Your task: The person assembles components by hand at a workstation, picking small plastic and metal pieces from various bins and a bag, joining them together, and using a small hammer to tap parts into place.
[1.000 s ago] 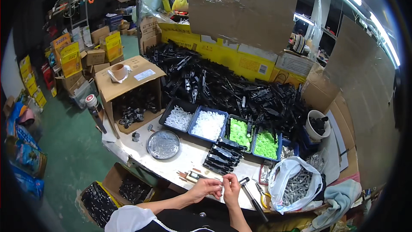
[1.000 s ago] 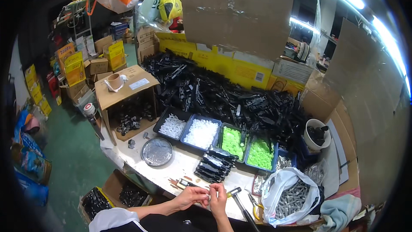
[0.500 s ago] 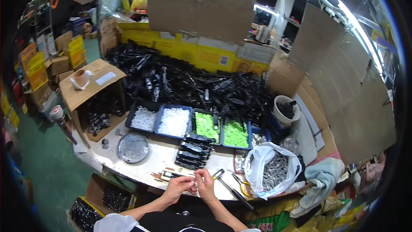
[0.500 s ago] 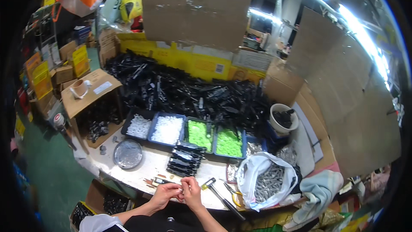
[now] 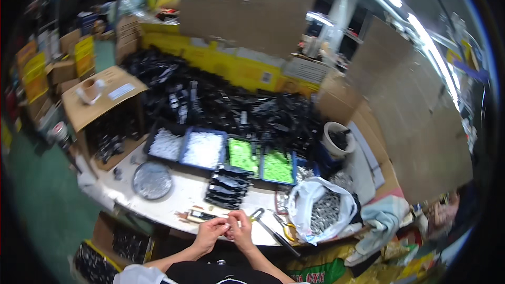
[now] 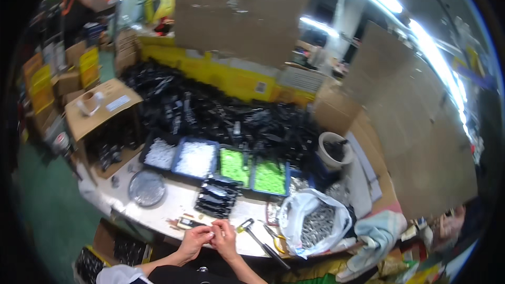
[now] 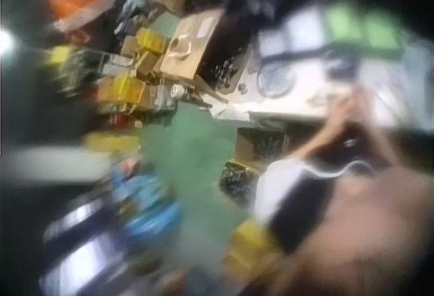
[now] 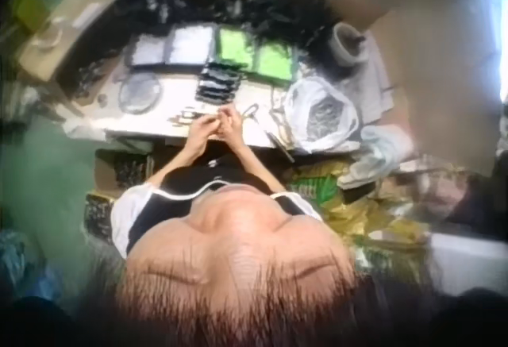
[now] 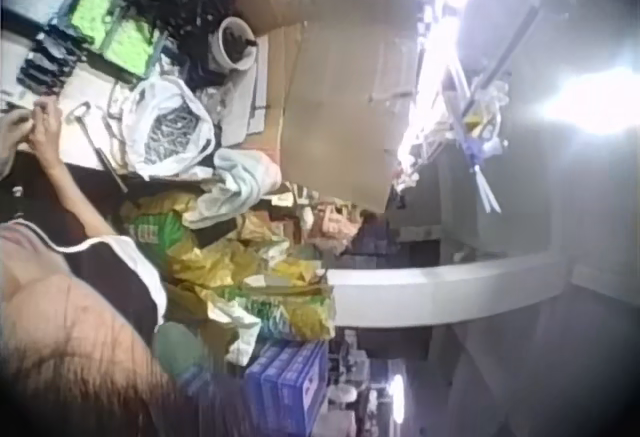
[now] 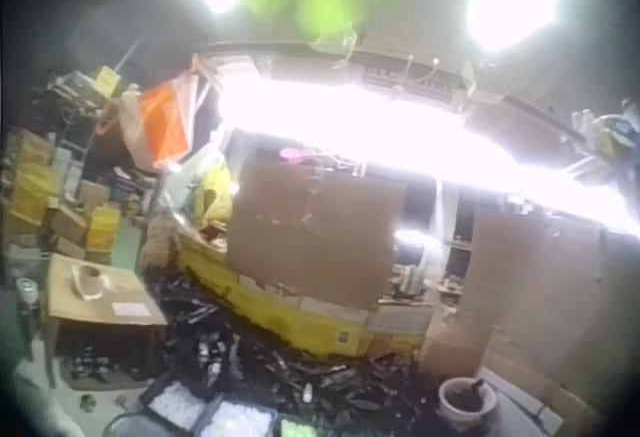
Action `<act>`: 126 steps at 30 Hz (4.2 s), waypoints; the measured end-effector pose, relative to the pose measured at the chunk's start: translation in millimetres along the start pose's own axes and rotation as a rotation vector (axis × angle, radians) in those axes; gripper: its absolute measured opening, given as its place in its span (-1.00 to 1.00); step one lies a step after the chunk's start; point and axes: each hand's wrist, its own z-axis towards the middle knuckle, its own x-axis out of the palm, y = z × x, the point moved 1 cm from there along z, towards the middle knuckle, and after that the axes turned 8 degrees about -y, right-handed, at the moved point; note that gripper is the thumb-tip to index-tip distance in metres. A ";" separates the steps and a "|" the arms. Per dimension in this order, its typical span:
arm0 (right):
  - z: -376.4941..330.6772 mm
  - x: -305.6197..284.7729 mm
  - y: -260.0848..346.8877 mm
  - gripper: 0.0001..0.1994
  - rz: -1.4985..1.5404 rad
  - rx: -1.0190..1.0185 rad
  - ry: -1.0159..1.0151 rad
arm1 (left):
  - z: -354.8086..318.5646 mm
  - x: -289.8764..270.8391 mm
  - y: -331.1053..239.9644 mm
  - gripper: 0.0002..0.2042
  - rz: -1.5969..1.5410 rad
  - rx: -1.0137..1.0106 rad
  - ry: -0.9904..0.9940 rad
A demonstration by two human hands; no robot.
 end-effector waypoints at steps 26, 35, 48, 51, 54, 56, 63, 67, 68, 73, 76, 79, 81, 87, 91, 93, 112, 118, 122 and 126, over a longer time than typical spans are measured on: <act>2.2 -15.6 9.1 -0.89 -0.348 -0.504 0.162 | -0.7 -16.5 -4.0 -0.78 -0.077 -0.109 0.013; 19.2 -5.3 -2.7 -0.92 -0.562 -0.742 0.247 | 9.9 -27.6 -19.4 -0.78 0.279 -0.023 -0.044; 36.5 26.1 -25.6 -0.95 -0.785 -0.762 0.344 | 44.3 -82.1 -36.5 -0.86 0.834 0.323 -0.165; 39.5 35.4 -25.9 -0.93 -0.770 -0.818 0.363 | 51.0 -82.2 -34.8 -0.80 0.999 0.373 -0.113; 42.8 38.8 -35.3 -0.93 -0.846 -0.828 0.404 | 53.6 -79.1 -37.5 -0.82 1.065 0.350 -0.097; 42.6 41.0 -29.5 -0.95 -0.857 -0.857 0.399 | 56.7 -81.8 -36.7 -0.83 1.099 0.417 -0.073; 46.9 45.3 -22.9 -0.94 -0.928 -0.878 0.439 | 67.8 -73.3 -49.1 -0.91 1.310 0.307 0.035; 48.4 44.9 -23.0 -0.95 -0.930 -0.832 0.438 | 71.4 -70.4 -50.4 -0.89 1.395 0.398 0.078; 51.6 40.8 -26.9 -0.95 -0.870 -0.775 0.464 | 72.0 -64.3 -52.2 -0.88 1.456 0.351 0.078; 52.3 -1.5 -19.7 -0.91 -0.575 -0.555 0.254 | 84.7 -48.7 -54.9 -0.80 1.597 0.226 0.184; 35.7 -27.0 -21.7 -0.93 -0.454 -0.403 0.110 | 81.5 -49.5 -57.7 -0.79 1.652 0.194 0.174; 13.1 -52.3 -44.8 -0.92 -0.570 -0.480 0.007 | 73.9 -52.7 -58.7 -0.79 1.656 0.236 0.142; 4.9 -67.5 -64.2 -0.92 -0.683 -0.543 -0.072 | 71.2 -48.3 -59.3 -0.80 1.632 0.210 0.088; 23.8 -82.4 -76.6 -0.91 -0.492 -0.330 -0.222 | 74.6 -41.9 -56.6 -0.79 1.624 0.192 0.074; 35.5 -85.9 -77.8 -0.89 -0.166 0.077 -0.292 | 73.6 -40.7 -59.7 -0.79 1.634 0.163 0.061; 33.7 -87.7 -80.5 -0.89 -0.157 0.078 -0.289 | 75.4 -41.6 -58.5 -0.79 1.649 0.182 0.072; 30.5 -85.8 -79.1 -0.94 -0.229 -0.084 -0.236 | 77.3 -44.4 -59.7 -0.83 1.676 0.264 0.096; 27.0 -84.6 -90.0 -0.95 -0.514 -0.266 -0.307 | 80.8 -59.5 -45.0 -0.85 1.674 0.284 0.171; 26.2 -85.7 -101.7 -0.93 -0.428 -0.243 -0.255 | 70.2 -51.7 -54.4 -0.87 1.693 0.154 0.172; 21.5 -87.5 -91.3 -0.90 -0.425 -0.306 -0.254 | 66.6 -48.1 -50.6 -0.90 1.714 0.191 0.216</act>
